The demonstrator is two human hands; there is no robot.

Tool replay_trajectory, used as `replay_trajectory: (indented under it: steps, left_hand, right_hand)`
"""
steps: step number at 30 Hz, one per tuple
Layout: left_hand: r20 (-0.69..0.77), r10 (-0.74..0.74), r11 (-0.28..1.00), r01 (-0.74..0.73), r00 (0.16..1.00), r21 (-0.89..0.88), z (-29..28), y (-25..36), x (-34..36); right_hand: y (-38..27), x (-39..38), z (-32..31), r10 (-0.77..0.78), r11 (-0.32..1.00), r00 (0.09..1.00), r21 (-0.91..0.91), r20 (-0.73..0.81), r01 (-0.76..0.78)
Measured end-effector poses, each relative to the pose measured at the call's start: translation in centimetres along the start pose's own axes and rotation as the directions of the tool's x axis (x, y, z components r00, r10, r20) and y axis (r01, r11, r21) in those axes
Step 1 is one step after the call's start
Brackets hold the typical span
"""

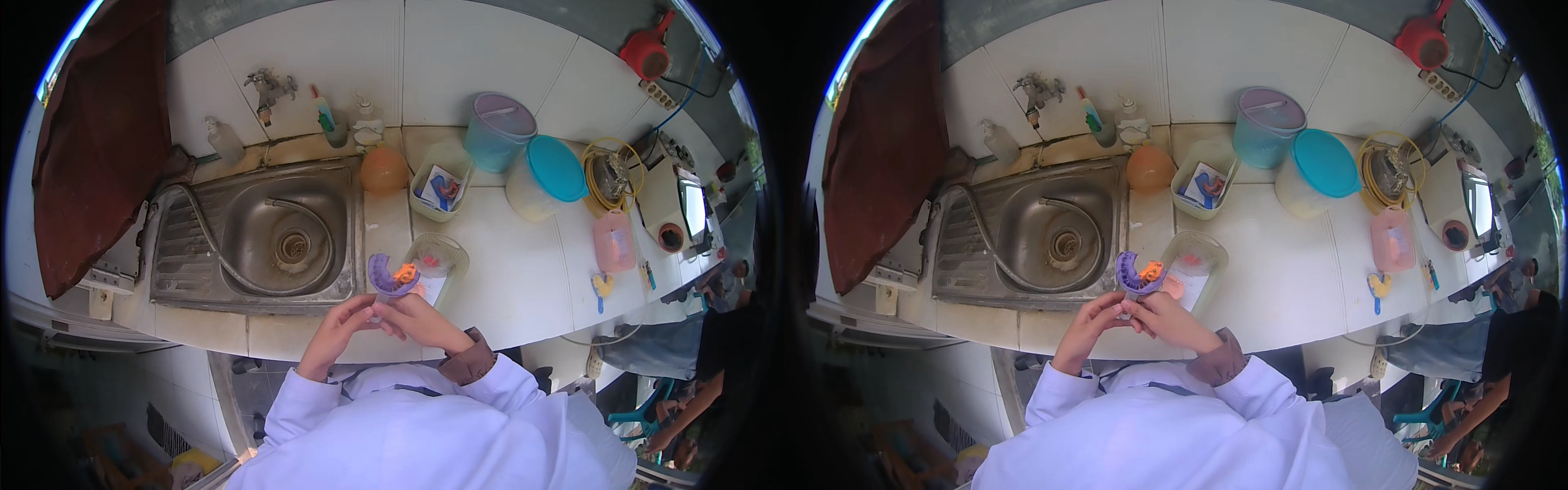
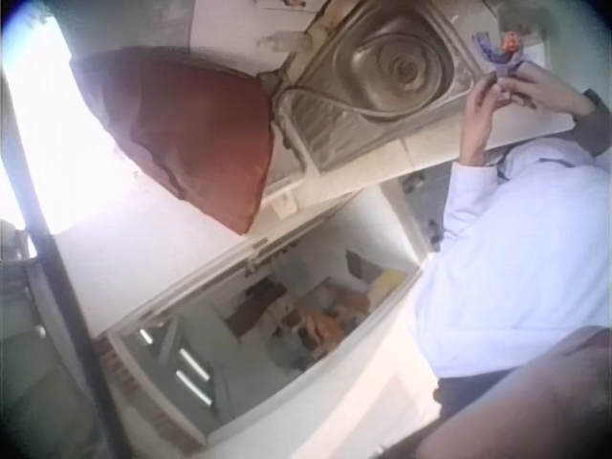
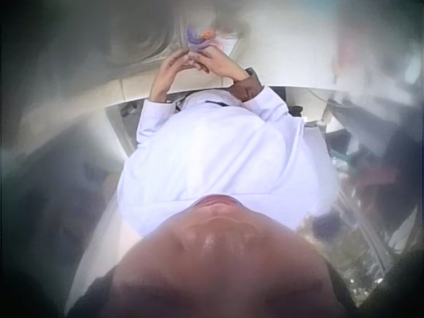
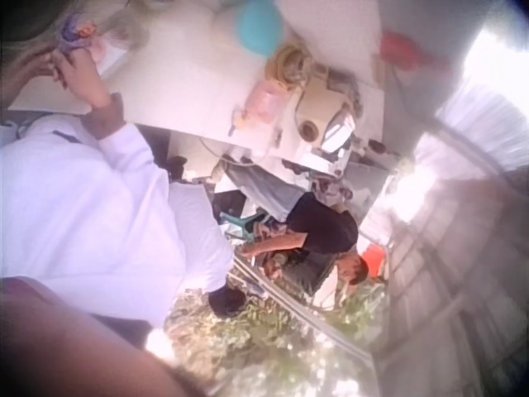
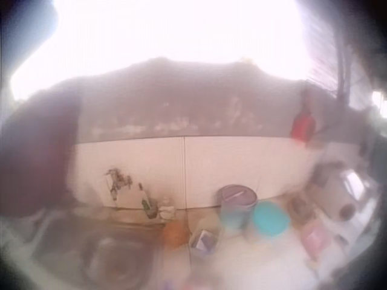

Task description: The person handles dental impression trays and measures powder into a bowl from a container. They add water from a faucet and mix the mixture using a spatula before plugging in a machine on the counter.

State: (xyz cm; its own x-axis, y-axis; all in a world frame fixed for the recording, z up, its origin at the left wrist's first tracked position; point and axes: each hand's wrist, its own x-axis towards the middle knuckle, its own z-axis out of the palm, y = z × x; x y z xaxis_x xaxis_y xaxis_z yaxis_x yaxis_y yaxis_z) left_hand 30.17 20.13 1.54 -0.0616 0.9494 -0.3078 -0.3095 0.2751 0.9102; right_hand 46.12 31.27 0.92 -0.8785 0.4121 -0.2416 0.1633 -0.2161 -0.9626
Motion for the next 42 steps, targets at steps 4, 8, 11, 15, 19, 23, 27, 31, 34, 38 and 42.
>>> replay_trajectory:
  steps: [4, 8, 11, 15, 19, 23, 27, 31, 34, 38, 42]
  left_hand:
    - [0.016, -0.060, 0.997, 0.059, 0.998, 0.041, -2.0, -0.1, -2.5]
    - [-0.020, -0.081, 0.997, 0.080, 0.997, -0.003, -2.9, 0.0, -4.1]
    - [-0.089, -0.092, 0.994, 0.086, 0.992, -0.071, -3.9, -0.8, -5.0]
    - [-0.145, -0.086, 0.995, 0.080, 0.986, -0.052, -6.1, -0.2, -5.4]
    - [-0.233, -0.058, 0.998, 0.058, 0.971, -0.007, -9.3, 0.4, -6.7]
    - [-0.310, -0.045, 0.999, 0.052, 0.950, 0.014, -11.3, 1.0, -6.7]
    - [-0.337, -0.034, 0.999, 0.038, 0.941, 0.004, -11.8, 1.5, -5.9]
    - [-0.380, -0.033, 0.999, 0.036, 0.924, 0.000, -11.7, 1.2, -5.5]
    - [-0.397, -0.044, 0.999, 0.044, 0.917, -0.008, -11.2, 1.3, -4.8]
    - [-0.398, -0.064, 0.998, 0.066, 0.915, -0.011, -10.2, 1.3, -3.4]
    - [-0.361, -0.054, 0.998, 0.055, 0.931, -0.010, -9.1, 1.0, -0.4]
  right_hand:
    - [-1.1, 1.0, 1.5, 0.080, 0.956, 0.989, -0.289, 0.122, -0.042]
    - [-2.3, 1.6, 3.2, 0.032, 0.903, 0.994, -0.429, 0.101, 0.014]
    - [-2.7, 1.6, 4.8, 0.023, 0.861, 0.999, -0.508, 0.045, 0.003]
    - [-4.2, 0.5, 4.1, -0.063, 0.783, 0.997, -0.622, -0.037, 0.026]
    - [-7.1, -0.1, -3.5, -0.234, 0.805, 0.891, -0.591, -0.389, -0.046]
    - [-8.6, 4.7, -14.2, -0.510, 0.603, 0.738, -0.795, -0.442, -0.059]
    - [-5.0, 12.6, -21.1, -0.246, 0.187, 0.908, -0.936, -0.338, -0.298]
    - [-2.4, 17.2, -21.5, 0.127, -0.095, 0.891, -0.900, -0.435, -0.426]
    - [0.1, 17.7, -22.1, -0.005, -0.095, 0.880, -0.876, -0.474, -0.472]
    - [-0.2, 16.9, -22.4, -0.090, -0.007, 0.906, -0.909, -0.414, -0.416]
    - [-2.0, 14.0, -22.3, -0.556, 0.107, 0.799, -0.973, -0.230, -0.205]
